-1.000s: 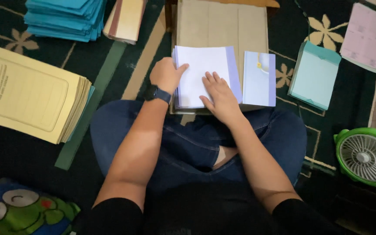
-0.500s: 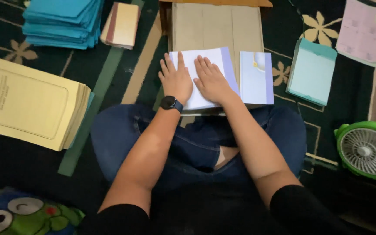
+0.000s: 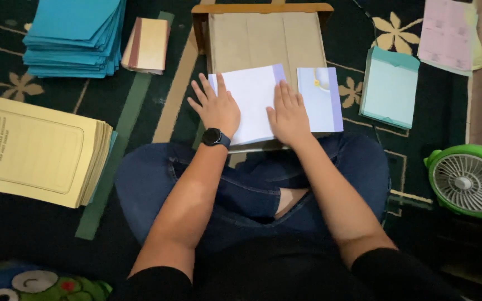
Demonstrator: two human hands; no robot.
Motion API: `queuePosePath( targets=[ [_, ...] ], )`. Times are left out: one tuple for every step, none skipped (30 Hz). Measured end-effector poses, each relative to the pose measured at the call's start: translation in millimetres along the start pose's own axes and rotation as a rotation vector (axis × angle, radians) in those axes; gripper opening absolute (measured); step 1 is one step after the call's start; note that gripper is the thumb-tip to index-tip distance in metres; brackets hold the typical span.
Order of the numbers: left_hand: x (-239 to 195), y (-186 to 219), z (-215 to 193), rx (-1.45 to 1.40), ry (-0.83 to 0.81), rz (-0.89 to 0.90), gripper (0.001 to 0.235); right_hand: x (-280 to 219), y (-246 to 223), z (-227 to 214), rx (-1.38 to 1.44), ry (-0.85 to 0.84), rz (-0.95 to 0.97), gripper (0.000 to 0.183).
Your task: The person sits cross-legged on the floor and folds white sheets of paper in half by hand. They smooth the creases with their hands and place the folded papers into a stack on their lap.
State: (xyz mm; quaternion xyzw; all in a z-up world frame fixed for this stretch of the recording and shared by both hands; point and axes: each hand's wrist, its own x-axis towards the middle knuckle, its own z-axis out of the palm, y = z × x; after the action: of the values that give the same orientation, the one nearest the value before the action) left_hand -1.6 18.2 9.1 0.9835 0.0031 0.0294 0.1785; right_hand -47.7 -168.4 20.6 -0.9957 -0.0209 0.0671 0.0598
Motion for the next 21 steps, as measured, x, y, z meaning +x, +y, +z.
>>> queuePosePath(
  targets=[
    [1.8, 1.2, 0.1, -0.003, -0.002, -0.005, 0.054, -9.2, 1.7, 1.0, -0.003, -0.004, -0.003, 0.069],
    [2.8, 2.0, 0.7, 0.04, 0.0, 0.004, 0.053, -19.5, 3.1, 3.2, 0.016, 0.018, -0.014, 0.067],
    [3.9, 3.6, 1.6, 0.084, 0.002, 0.012, 0.053, -29.9, 5.5, 5.1, 0.035, 0.041, -0.024, 0.065],
    [4.4, 4.6, -0.4, 0.088, -0.003, 0.017, 0.053, -32.2, 8.1, 6.9, 0.04, 0.039, -0.018, 0.065],
    [4.9, 6.2, -2.6, 0.138, 0.007, 0.043, 0.053, -34.8, 11.2, 8.4, 0.053, 0.034, -0.04, 0.065],
    [5.8, 8.5, -4.7, 0.189, 0.017, 0.072, 0.052, -37.6, 14.5, 9.8, 0.068, 0.03, -0.058, 0.065],
    [5.3, 10.2, 2.5, 0.192, 0.013, 0.081, 0.052, -38.9, 14.6, 10.6, 0.073, 0.03, -0.05, 0.065],
    [7.5, 12.0, 8.1, 0.183, -0.03, 0.2, 0.053, -37.1, 14.5, 9.9, 0.07, 0.032, -0.059, 0.066],
    [9.5, 13.5, 13.5, 0.174, -0.073, 0.318, 0.055, -35.6, 14.0, 8.9, 0.067, 0.035, -0.068, 0.066],
    [3.1, 15.8, 12.3, 0.177, -0.076, 0.324, 0.055, -36.0, 13.8, 9.1, 0.071, 0.035, -0.062, 0.066],
    [-3.4, 17.7, 10.8, 0.137, -0.112, 0.376, 0.057, -36.4, 13.4, 9.2, 0.07, 0.031, -0.061, 0.065],
    [-7.3, 20.5, 8.6, 0.097, -0.143, 0.428, 0.059, -34.5, 13.4, 7.9, 0.067, 0.031, -0.061, 0.064],
    [-10.5, 19.0, 13.2, 0.1, -0.142, 0.435, 0.059, -33.0, 14.0, 11.1, 0.07, 0.036, -0.056, 0.064],
    [-14.2, 18.3, 18.5, 0.104, -0.167, 0.468, 0.06, -32.5, 15.5, 14.4, 0.085, 0.062, -0.065, 0.065],
    [-17.9, 17.4, 24.1, 0.109, -0.193, 0.501, 0.062, -31.9, 16.9, 18.2, 0.1, 0.087, -0.075, 0.065],
    [-23.0, 20.2, 20.7, 0.11, -0.197, 0.506, 0.062, -31.9, 18.7, 18.5, 0.103, 0.086, -0.069, 0.065],
    [-27.5, 22.3, 17.7, 0.08, -0.196, 0.532, 0.061, -31.2, 20.1, 19.5, 0.116, 0.112, -0.067, 0.064],
    [-35.2, 20.6, 15.0, 0.051, -0.202, 0.546, 0.06, -31.8, 18.8, 22.9, 0.132, 0.127, -0.071, 0.063],
    [-33.5, 17.7, 17.8, 0.054, -0.213, 0.54, 0.06, -33.6, 18.9, 24.3, 0.138, 0.115, -0.071, 0.063],
    [-30.0, 17.1, 21.2, 0.029, -0.204, 0.528, 0.06, -34.1, 21.0, 24.0, 0.187, 0.142, -0.066, 0.063],
    [-26.1, 16.2, 24.4, 0.005, -0.194, 0.515, 0.061, -34.3, 22.9, 23.5, 0.237, 0.169, -0.061, 0.062]
  ],
)
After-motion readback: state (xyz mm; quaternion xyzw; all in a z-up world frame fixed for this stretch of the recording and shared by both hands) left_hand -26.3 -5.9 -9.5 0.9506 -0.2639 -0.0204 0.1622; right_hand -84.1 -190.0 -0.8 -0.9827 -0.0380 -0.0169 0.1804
